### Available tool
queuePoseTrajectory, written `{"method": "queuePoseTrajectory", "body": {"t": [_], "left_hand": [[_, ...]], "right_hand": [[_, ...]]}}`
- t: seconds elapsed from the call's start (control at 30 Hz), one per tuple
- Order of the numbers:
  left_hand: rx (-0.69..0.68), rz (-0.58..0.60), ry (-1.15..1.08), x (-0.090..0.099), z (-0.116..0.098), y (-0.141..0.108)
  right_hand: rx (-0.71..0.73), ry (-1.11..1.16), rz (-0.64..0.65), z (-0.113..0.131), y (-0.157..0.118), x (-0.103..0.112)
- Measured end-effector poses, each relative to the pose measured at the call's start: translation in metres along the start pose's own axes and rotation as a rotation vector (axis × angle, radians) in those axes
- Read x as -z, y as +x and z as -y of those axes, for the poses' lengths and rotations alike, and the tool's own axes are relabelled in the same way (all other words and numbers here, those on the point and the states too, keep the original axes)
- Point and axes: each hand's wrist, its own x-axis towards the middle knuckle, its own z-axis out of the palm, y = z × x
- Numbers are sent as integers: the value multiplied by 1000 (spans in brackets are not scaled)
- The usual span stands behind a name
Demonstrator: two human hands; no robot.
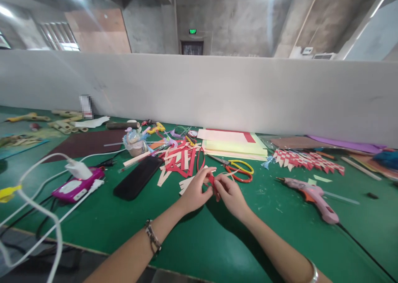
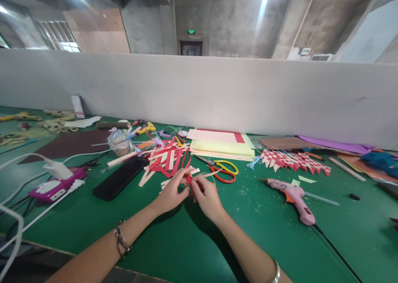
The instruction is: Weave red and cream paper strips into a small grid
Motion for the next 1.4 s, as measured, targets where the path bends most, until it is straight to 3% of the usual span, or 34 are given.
{"method": "queuePoseTrajectory", "body": {"t": [0.17,0.27,0.4,0.47,0.6,0.73,0.93,1.17,1.4], "left_hand": [[132,12,-238,0,0,3],[239,-8,-336,2,2,6],[488,123,-621,6,4,8],[563,160,-770,7,4,8],[604,126,-930,8,4,8],[620,90,-948,6,4,8],[611,153,-987,7,-1,8],[680,-75,-946,9,-2,10],[688,-177,-612,13,5,13]], "right_hand": [[59,-199,-14,3,0,2],[169,-378,-14,3,0,4],[288,-576,20,1,0,7],[296,-632,50,1,-1,7],[266,-793,80,4,-4,6],[240,-795,121,5,-3,4],[221,-813,77,3,-3,3],[177,-704,110,5,-3,1],[75,-598,43,5,-1,4]]}}
